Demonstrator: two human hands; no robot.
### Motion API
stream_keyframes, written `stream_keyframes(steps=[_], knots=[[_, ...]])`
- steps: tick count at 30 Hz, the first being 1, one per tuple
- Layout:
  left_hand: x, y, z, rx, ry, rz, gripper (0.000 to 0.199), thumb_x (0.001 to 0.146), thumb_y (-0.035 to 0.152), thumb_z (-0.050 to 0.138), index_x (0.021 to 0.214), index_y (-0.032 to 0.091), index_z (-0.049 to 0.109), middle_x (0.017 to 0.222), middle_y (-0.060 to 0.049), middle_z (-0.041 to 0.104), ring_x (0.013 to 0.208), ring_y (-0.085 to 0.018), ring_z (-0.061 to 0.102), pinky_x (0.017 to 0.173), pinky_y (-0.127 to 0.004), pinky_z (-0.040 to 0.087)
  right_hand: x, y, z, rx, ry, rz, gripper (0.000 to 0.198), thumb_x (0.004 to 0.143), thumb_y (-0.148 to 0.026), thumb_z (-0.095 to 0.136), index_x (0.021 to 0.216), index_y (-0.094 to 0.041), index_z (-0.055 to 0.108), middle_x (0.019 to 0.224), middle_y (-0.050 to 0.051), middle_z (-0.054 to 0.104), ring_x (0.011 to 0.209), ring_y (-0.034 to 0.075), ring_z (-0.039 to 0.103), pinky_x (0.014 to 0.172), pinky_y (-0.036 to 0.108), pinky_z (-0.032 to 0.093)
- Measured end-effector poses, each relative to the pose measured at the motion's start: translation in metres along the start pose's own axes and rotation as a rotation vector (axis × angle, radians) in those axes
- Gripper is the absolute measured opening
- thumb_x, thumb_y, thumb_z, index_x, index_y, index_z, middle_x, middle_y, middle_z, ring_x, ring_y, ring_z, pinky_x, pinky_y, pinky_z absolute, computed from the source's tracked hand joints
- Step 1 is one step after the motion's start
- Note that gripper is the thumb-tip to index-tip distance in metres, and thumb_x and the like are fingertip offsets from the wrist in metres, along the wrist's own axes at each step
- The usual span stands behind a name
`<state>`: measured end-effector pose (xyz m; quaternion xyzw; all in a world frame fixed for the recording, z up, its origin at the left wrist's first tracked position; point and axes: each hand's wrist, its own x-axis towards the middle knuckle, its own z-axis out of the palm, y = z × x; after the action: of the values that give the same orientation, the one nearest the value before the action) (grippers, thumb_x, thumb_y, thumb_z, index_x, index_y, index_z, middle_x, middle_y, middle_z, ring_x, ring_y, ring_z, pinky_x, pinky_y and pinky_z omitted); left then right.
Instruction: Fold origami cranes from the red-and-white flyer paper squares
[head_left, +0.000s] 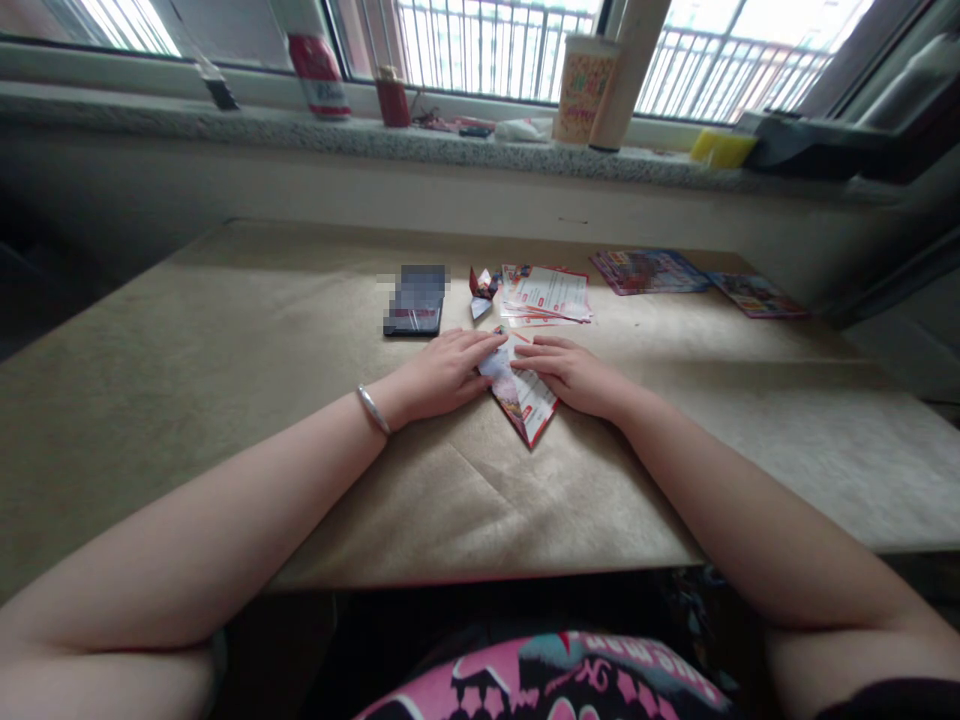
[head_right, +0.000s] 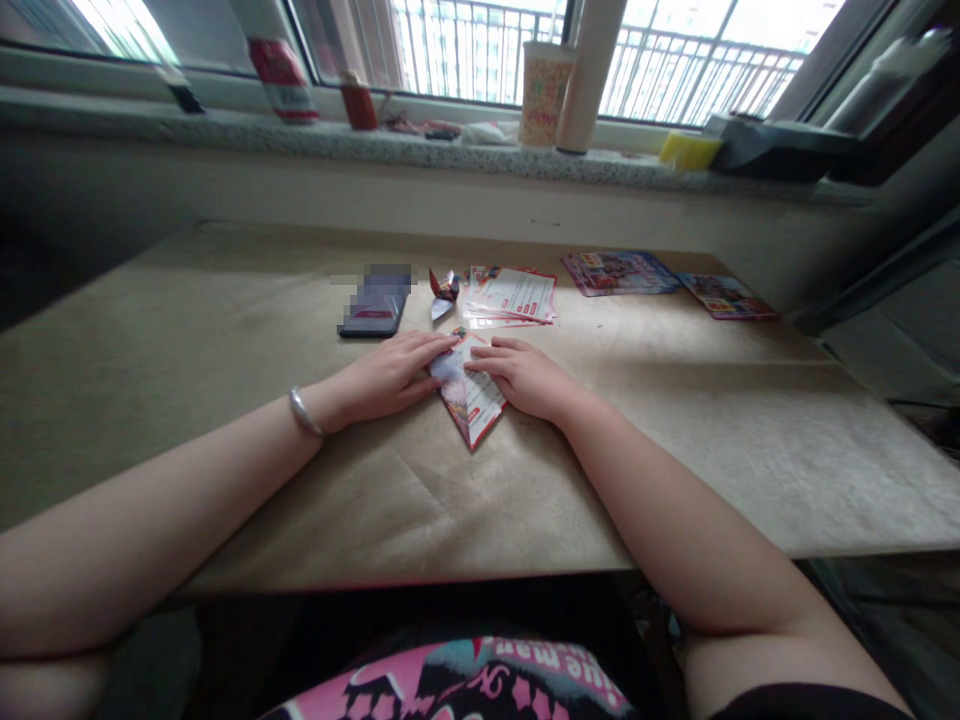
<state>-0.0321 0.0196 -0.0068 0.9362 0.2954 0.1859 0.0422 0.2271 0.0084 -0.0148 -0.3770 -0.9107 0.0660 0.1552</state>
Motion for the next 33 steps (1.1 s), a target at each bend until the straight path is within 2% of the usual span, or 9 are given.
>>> stream_keyframes(steps=[4, 10, 13, 16, 18, 20, 28, 31, 33], knots=[[-0.001, -0.002, 0.0, -0.08, -0.047, -0.054, 0.059, 0.094, 0.036, 0.05, 0.147, 0.014, 0.038, 0.14, -0.016, 0.053, 0.126, -0.029, 0.05, 0.109, -0.046, 0.039, -0.001, -0.003, -0.002, -0.002, -0.003, -0.021, 0.04, 0.097, -0.023, 0.044, 0.132, -0.026, 0.062, 0.143, 0.002, 0.056, 0.137, 0.024, 0.044, 0.116, 0.048, 0.037], [-0.002, 0.0, -0.005, -0.361, 0.109, -0.168, 0.063, 0.095, 0.038, 0.046, 0.152, 0.015, 0.031, 0.108, -0.009, 0.066, 0.099, -0.02, 0.061, 0.095, -0.036, 0.047, -0.003, -0.01, -0.01, -0.1, -0.018, -0.024, 0.039, 0.096, -0.031, 0.047, 0.132, -0.024, 0.062, 0.144, 0.003, 0.056, 0.136, 0.028, 0.046, 0.115, 0.049, 0.037], [-0.003, -0.003, -0.007, -0.395, 0.124, -0.193, 0.054, 0.098, 0.044, 0.039, 0.144, 0.015, 0.046, 0.103, -0.008, 0.069, 0.093, -0.018, 0.063, 0.09, -0.033, 0.049, -0.003, -0.011, -0.014, -0.174, -0.041, 0.008, 0.043, 0.096, -0.034, 0.047, 0.135, -0.021, 0.06, 0.145, 0.005, 0.055, 0.134, 0.031, 0.047, 0.113, 0.05, 0.038], [-0.002, -0.006, -0.008, -0.327, 0.085, -0.152, 0.05, 0.1, 0.046, 0.032, 0.114, 0.017, 0.07, 0.105, -0.008, 0.072, 0.097, -0.019, 0.065, 0.09, -0.033, 0.049, -0.004, -0.012, -0.017, -0.23, -0.062, 0.055, 0.046, 0.096, -0.036, 0.046, 0.137, -0.019, 0.058, 0.145, 0.007, 0.054, 0.132, 0.031, 0.048, 0.113, 0.05, 0.038], [-0.001, -0.006, -0.009, -0.263, 0.064, -0.12, 0.053, 0.101, 0.044, 0.03, 0.092, 0.018, 0.076, 0.101, -0.008, 0.073, 0.094, -0.019, 0.067, 0.088, -0.033, 0.048, -0.004, -0.012, -0.017, -0.253, -0.069, 0.075, 0.046, 0.097, -0.037, 0.045, 0.137, -0.02, 0.058, 0.145, 0.006, 0.054, 0.133, 0.031, 0.048, 0.114, 0.049, 0.037], [0.0, -0.003, -0.011, -0.154, 0.039, -0.099, 0.053, 0.101, 0.041, 0.031, 0.082, 0.019, 0.075, 0.097, -0.006, 0.075, 0.091, -0.018, 0.068, 0.088, -0.035, 0.047, -0.004, -0.013, -0.017, -0.268, -0.073, 0.088, 0.046, 0.097, -0.038, 0.044, 0.137, -0.02, 0.058, 0.145, 0.007, 0.054, 0.133, 0.031, 0.048, 0.114, 0.049, 0.037], [-0.002, 0.044, -0.016, 0.296, -0.048, -0.114, 0.03, 0.092, 0.035, 0.05, 0.088, 0.015, 0.072, 0.098, -0.01, 0.075, 0.091, -0.025, 0.069, 0.087, -0.042, 0.043, -0.001, -0.028, -0.015, -0.284, -0.075, 0.159, 0.049, 0.095, -0.04, 0.045, 0.135, -0.015, 0.058, 0.144, 0.011, 0.054, 0.13, 0.033, 0.05, 0.109, 0.05, 0.041], [-0.002, 0.059, -0.01, 0.356, -0.058, -0.151, 0.035, 0.091, 0.038, 0.051, 0.099, 0.01, 0.07, 0.105, -0.017, 0.071, 0.101, -0.03, 0.066, 0.093, -0.045, 0.044, -0.001, -0.036, -0.013, -0.282, -0.105, 0.188, 0.063, 0.092, -0.049, 0.048, 0.139, -0.008, 0.052, 0.147, 0.016, 0.05, 0.134, 0.035, 0.045, 0.112, 0.049, 0.038], [-0.001, 0.062, -0.004, 0.353, -0.057, -0.167, 0.043, 0.093, 0.039, 0.049, 0.116, 0.006, 0.065, 0.122, -0.021, 0.065, 0.114, -0.032, 0.061, 0.099, -0.046, 0.043, -0.001, -0.039, -0.01, -0.265, -0.136, 0.189, 0.078, 0.089, -0.06, 0.048, 0.144, -0.005, 0.045, 0.152, 0.019, 0.042, 0.14, 0.036, 0.039, 0.115, 0.05, 0.033]])
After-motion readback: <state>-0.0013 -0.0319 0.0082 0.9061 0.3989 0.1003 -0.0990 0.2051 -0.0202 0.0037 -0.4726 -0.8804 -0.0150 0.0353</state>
